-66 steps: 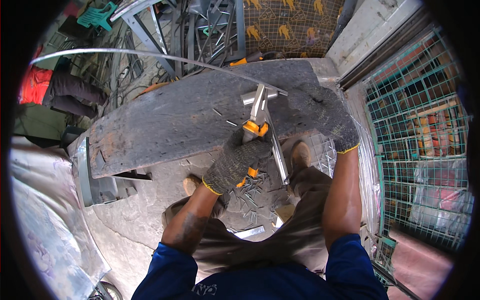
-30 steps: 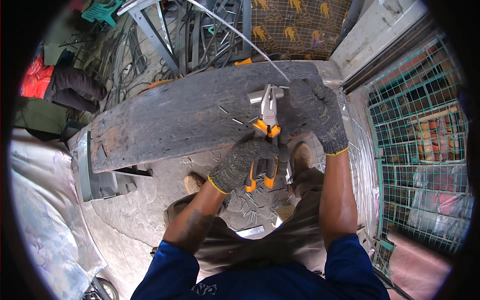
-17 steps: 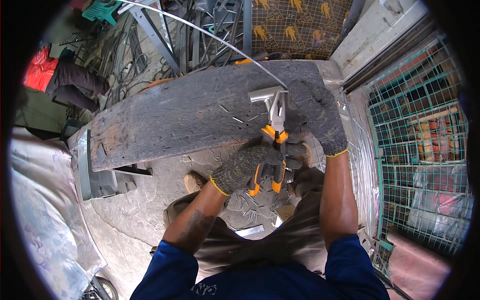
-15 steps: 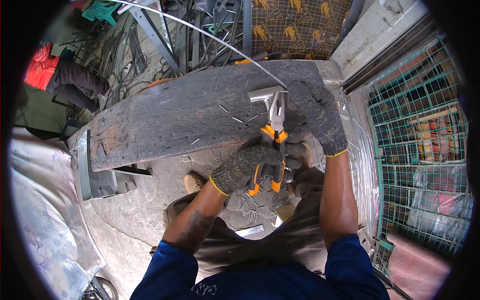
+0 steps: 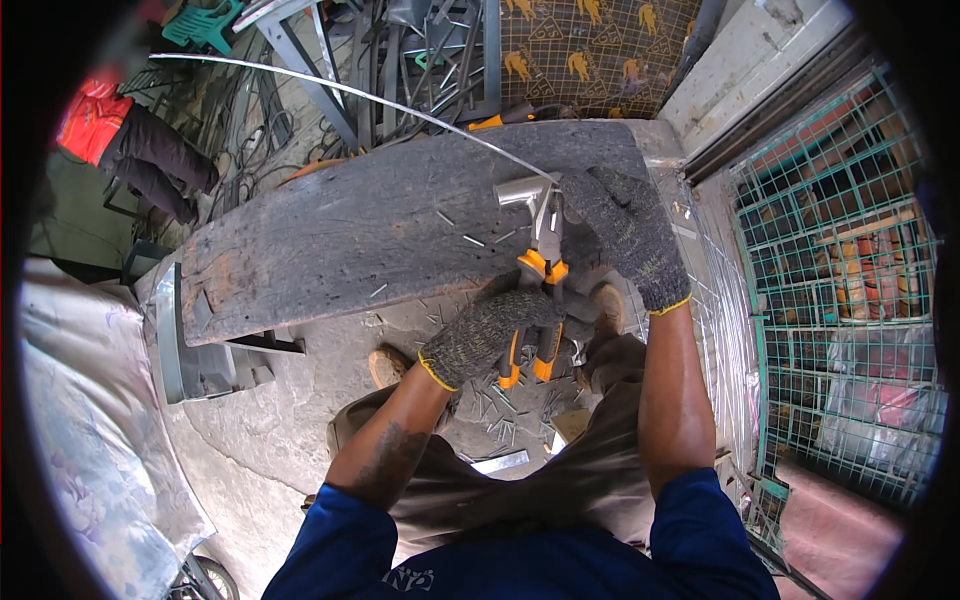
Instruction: Bending and shaping a metal rod using pliers and a hammer against a wooden block.
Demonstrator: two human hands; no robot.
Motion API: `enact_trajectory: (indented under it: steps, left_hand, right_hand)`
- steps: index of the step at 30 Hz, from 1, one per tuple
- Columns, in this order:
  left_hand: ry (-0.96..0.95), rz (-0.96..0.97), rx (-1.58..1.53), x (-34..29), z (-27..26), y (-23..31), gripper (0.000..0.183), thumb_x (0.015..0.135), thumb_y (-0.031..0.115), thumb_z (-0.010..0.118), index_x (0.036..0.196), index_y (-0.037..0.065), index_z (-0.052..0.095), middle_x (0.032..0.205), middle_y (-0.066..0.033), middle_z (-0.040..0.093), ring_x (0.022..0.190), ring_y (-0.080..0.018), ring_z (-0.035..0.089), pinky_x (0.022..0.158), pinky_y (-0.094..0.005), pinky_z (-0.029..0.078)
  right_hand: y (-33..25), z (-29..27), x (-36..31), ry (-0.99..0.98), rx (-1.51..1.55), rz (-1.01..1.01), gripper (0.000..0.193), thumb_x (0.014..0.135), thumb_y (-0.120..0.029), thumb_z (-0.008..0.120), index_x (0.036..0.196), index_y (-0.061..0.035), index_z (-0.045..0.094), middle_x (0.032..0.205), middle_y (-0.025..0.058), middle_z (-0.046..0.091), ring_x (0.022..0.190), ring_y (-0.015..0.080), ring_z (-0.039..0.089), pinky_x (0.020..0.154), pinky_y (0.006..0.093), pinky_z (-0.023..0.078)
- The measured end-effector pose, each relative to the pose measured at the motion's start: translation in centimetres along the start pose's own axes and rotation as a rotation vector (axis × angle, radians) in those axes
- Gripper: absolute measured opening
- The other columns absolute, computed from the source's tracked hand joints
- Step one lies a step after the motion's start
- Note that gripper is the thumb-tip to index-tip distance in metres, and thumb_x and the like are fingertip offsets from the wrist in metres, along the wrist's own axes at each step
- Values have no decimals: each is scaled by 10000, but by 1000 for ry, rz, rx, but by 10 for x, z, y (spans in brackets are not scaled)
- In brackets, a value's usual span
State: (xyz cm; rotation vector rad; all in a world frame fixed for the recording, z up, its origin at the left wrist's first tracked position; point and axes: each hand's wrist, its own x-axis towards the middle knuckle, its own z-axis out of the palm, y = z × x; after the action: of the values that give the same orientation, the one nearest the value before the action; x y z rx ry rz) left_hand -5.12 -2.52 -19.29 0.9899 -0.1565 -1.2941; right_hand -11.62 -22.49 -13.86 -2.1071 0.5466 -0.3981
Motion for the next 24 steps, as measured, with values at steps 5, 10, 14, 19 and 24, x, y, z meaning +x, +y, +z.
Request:
enact_trajectory:
  steps: [5, 10, 14, 19, 24]
  left_hand:
    - [-88, -66, -46, 9, -2, 2, 305, 863, 79, 676, 1145, -19, 614, 1001, -113, 679, 931, -223, 680, 821, -341, 570]
    - [-133, 70, -163, 8, -13, 1, 328, 845, 54, 664, 1160, -23, 609, 1015, -134, 681, 903, -239, 688, 812, -343, 573]
    - [-27, 48, -247, 8, -8, 8, 332, 820, 25, 671, 1143, -24, 611, 1019, -147, 680, 890, -252, 691, 819, -362, 575]
    - [-22, 52, -125, 10, -4, 8, 333, 814, 11, 682, 1136, -20, 602, 945, -123, 666, 788, -214, 659, 715, -341, 546]
    - [-109, 147, -97, 10, 9, 11, 310, 835, 32, 687, 1130, -6, 599, 872, -96, 643, 718, -161, 610, 632, -306, 488]
  right_hand:
    - [20, 1, 10, 130, -61, -184, 351, 915, -285, 680, 1190, -68, 674, 1130, 138, 687, 1023, 250, 659, 848, 340, 521]
    - [49, -6, 13, 25, 81, -308, 281, 910, -144, 670, 1185, -86, 680, 1176, 102, 661, 1094, 240, 625, 897, 327, 523]
    - [26, -5, 11, 73, 34, -344, 283, 910, -128, 666, 1191, -93, 681, 1165, 92, 666, 1062, 224, 637, 910, 321, 527]
    - [19, -10, 9, -29, 184, -209, 287, 918, -139, 662, 1189, -47, 672, 1141, 99, 684, 993, 190, 660, 889, 312, 536]
    - [35, -6, 15, -26, 371, -161, 283, 908, -163, 675, 1167, -48, 686, 1123, 93, 695, 1005, 185, 661, 878, 313, 534]
